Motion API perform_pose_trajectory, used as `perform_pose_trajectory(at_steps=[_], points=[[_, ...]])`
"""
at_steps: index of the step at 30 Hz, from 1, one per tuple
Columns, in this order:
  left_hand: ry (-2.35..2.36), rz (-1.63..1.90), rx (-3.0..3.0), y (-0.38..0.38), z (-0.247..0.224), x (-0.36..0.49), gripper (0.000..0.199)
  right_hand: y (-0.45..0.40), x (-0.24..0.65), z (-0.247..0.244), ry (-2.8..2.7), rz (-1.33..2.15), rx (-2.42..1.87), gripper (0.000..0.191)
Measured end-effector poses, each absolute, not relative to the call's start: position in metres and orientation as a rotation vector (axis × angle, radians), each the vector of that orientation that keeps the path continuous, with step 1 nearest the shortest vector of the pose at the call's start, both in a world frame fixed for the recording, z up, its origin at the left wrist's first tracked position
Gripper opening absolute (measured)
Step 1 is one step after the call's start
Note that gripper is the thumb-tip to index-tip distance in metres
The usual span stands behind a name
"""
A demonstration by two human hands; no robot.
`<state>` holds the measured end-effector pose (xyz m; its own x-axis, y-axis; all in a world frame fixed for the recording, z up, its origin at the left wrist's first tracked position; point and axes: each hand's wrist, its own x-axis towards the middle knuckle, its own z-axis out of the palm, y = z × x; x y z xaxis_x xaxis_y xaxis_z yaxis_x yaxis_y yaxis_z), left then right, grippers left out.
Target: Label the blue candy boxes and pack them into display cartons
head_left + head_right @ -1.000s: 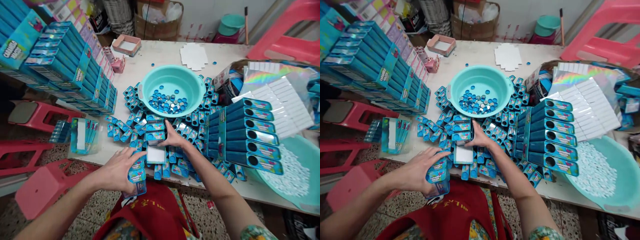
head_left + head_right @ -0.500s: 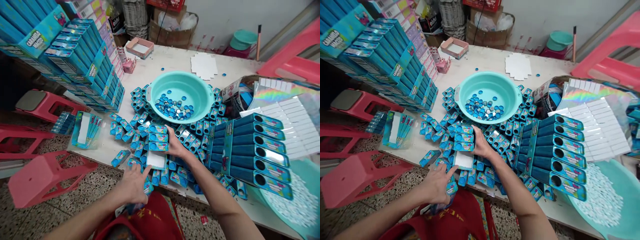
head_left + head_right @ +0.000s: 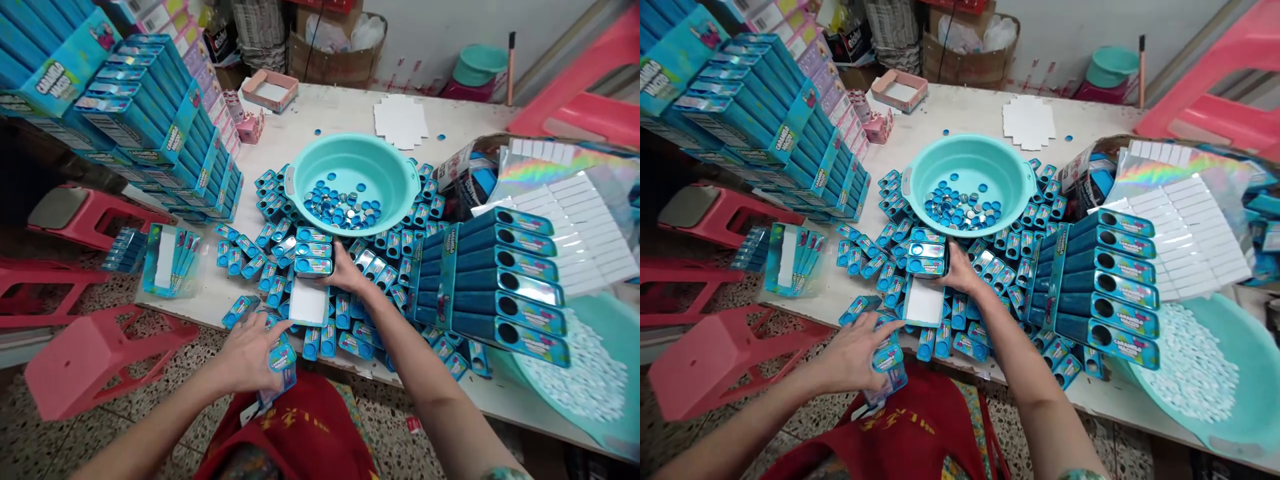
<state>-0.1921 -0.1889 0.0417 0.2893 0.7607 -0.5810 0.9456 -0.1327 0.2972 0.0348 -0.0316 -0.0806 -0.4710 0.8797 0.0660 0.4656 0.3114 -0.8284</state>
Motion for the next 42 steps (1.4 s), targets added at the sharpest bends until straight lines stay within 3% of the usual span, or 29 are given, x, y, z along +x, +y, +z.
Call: perform_pose_trajectory(at_steps=[7, 10, 15, 29, 36, 42], points=[[1.374, 0.060, 2.194, -0.160, 0.110, -0.196, 0.080, -0.030, 0.033, -0.079, -2.004, 1.036, -1.120, 0.120], [1.278, 0.180, 2.256, -0.135, 0.093, -0.180, 0.077, -0.048, 0.042, -0.076, -1.948, 1.118, -1.159, 0.111], [1.258, 0.100, 2.407, -0.112, 0.051, -0.161, 0.069, -0.101, 0.052, -0.080, -1.864, 1.247, -1.199, 0.067], [1.098, -0.191, 2.685, -0.114, 0.030, -0.150, 0.086, -0.109, 0.034, -0.080, -1.688, 1.162, -1.340, 0.048], [1.281, -0.019, 2.652, -0.126, 0.034, -0.141, 0.088, -0.101, 0.050, -0.066, -0.999, 1.308, -1.404, 0.060], [1.371, 0.058, 2.579, -0.129, 0.016, -0.134, 0.084, -0.056, 0.060, -0.042, -0.690, 1.397, -1.403, 0.086]])
